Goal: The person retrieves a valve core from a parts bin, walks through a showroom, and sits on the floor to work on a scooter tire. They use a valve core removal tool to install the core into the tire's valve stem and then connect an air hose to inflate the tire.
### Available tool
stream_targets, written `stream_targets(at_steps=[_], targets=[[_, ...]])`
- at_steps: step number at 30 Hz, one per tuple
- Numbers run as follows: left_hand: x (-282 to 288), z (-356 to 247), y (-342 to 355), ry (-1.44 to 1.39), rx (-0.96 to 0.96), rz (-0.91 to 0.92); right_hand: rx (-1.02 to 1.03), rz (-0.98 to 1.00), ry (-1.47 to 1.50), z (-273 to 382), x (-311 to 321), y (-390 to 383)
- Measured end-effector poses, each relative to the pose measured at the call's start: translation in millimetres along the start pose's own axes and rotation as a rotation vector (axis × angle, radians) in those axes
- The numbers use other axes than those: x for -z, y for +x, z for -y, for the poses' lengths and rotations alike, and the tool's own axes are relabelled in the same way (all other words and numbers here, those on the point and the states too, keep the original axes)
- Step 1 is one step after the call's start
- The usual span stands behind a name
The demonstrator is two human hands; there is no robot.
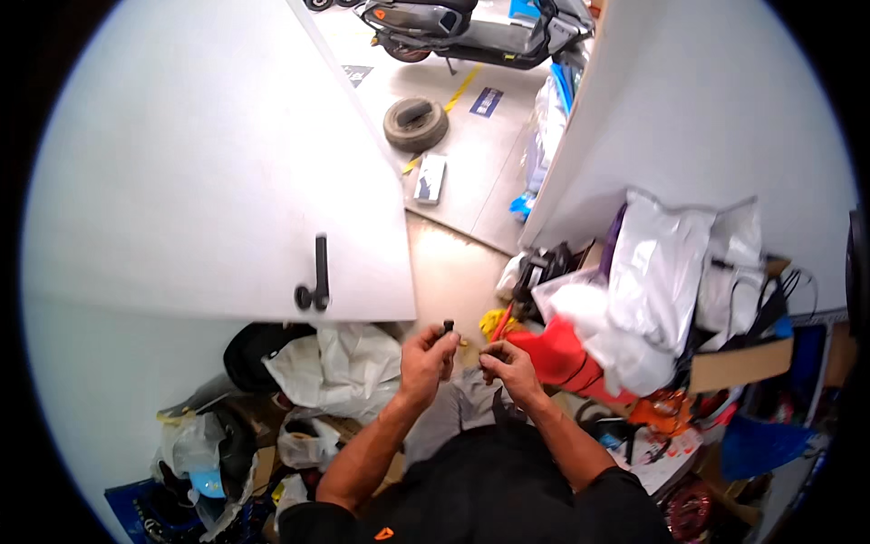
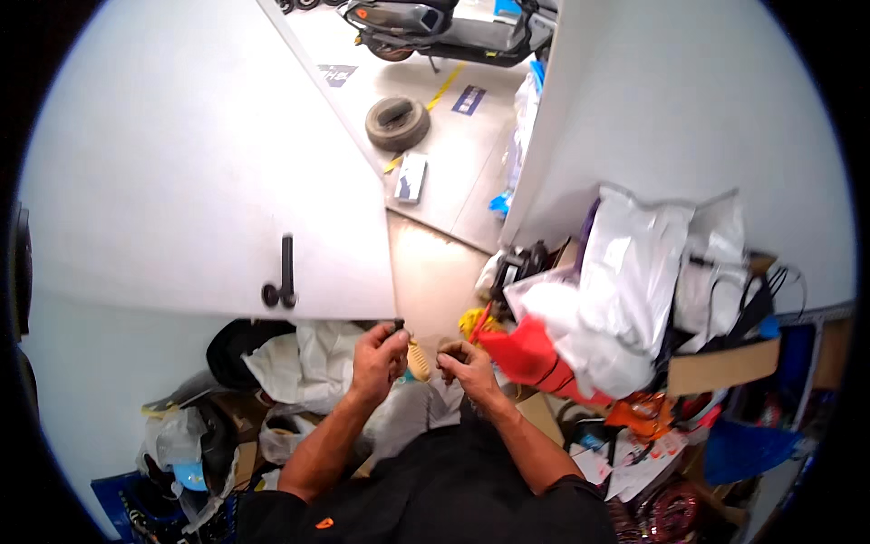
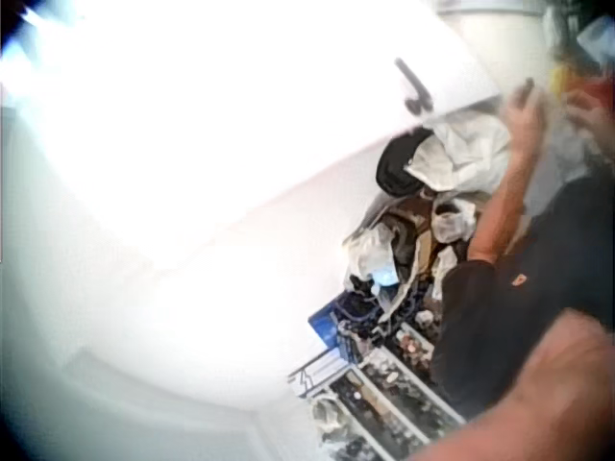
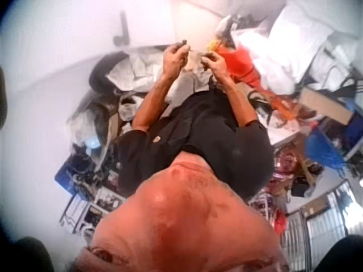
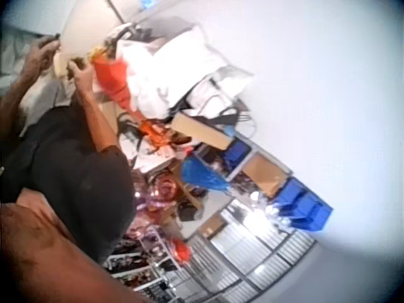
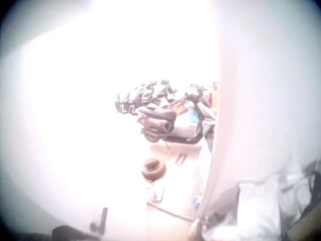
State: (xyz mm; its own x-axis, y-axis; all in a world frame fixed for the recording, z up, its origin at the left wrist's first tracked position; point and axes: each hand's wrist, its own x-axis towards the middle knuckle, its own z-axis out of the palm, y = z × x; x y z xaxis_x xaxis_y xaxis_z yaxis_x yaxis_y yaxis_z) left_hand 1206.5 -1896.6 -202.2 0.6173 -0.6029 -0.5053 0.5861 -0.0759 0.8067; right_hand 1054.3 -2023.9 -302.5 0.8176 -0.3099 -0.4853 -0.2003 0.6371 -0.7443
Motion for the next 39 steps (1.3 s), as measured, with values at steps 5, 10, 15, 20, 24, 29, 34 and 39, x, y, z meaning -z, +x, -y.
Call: stream_targets(at_steps=[5, 10, 15, 20, 24, 29, 34, 39], targets=[[-79.9, -152.1, 170.0, -0.087, -0.072, 0.154, 0.154, -0.153, 0.019, 154.2, -2.0, 113.4], [-113.9, -253.2, 365.7, -0.143, -0.086, 0.297, 0.317, -0.289, -0.044, 283.1, -9.3, 253.8], [-111.2, -329.5, 569.4, -0.085, 0.038, 0.251, 0.286, -0.491, 0.08, 361.8, 27.3, 432.8], [-158.5, -423.5, 741.2, 0.041, 0.014, 0.363, 0.404, -0.809, 0.206, 474.9, 75.5, 496.5], [-231.4, -482.4, 789.9, 0.015, -0.004, 0.539, 0.681, -1.164, 0.235, 591.0, 121.1, 460.1], [-317.5, -511.7, 875.7, 0.211, 0.007, 0.761, 1.268, -1.808, 0.232, 659.4, 174.6, 402.2], [-364.5, -553.0, 974.2, 0.342, -0.052, 0.787, 1.744, -2.297, 0.318, 682.7, 193.4, 338.4], [-420.6, -586.9, 1007.9, 0.396, -0.008, 0.87, 1.746, -2.45, 0.497, 679.8, 193.7, 313.5]])
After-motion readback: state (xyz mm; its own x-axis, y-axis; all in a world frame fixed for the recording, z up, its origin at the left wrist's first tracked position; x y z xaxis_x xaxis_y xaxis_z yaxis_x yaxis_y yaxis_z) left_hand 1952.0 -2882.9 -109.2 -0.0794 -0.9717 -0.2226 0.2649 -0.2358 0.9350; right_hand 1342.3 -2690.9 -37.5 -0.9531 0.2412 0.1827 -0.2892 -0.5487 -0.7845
